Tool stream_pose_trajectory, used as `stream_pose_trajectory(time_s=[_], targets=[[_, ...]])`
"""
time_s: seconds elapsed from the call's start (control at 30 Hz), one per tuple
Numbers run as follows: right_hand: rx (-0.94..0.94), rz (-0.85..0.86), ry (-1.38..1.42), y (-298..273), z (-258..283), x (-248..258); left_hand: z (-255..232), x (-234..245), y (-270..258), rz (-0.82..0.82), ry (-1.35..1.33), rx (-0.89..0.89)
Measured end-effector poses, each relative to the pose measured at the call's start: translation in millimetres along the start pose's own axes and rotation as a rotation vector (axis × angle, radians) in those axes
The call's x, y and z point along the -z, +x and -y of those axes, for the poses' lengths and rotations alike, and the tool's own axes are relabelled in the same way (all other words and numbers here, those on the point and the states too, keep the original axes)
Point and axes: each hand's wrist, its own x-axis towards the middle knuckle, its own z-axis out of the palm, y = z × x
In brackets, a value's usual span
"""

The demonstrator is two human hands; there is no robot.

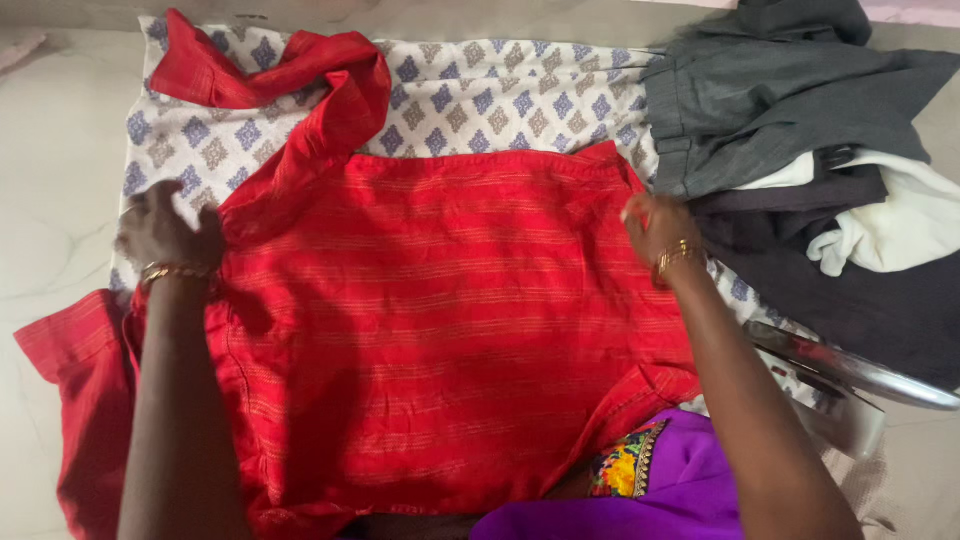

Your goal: The person irons a red striped cloth laid on a patterned mat on the floor. They smooth the fabric, use an electric iron to press it, then fold the cloth neatly.

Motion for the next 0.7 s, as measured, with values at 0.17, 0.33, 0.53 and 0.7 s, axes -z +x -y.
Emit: stream_pose_trajectory(time_s=[0.17, 0.33, 0.53, 0.7], targets=[[-0.237, -0.041, 0.361, 80, -49, -45, -43, -33, 21, 0.041, -0.096, -0.045], [-0.237, 0.030, 0.463, 103, -59, -87, -45, -63, 23, 0.085, -0.058, -0.052], [-0.252, -0.081, 0.683, 113, -61, -49, -33, -53, 35, -0.152, -0.123, -0.135], [-0.331, -0.258, 0.469, 129, -21, -1, -52, -56, 45, -0.194, -0.204, -0.168]])
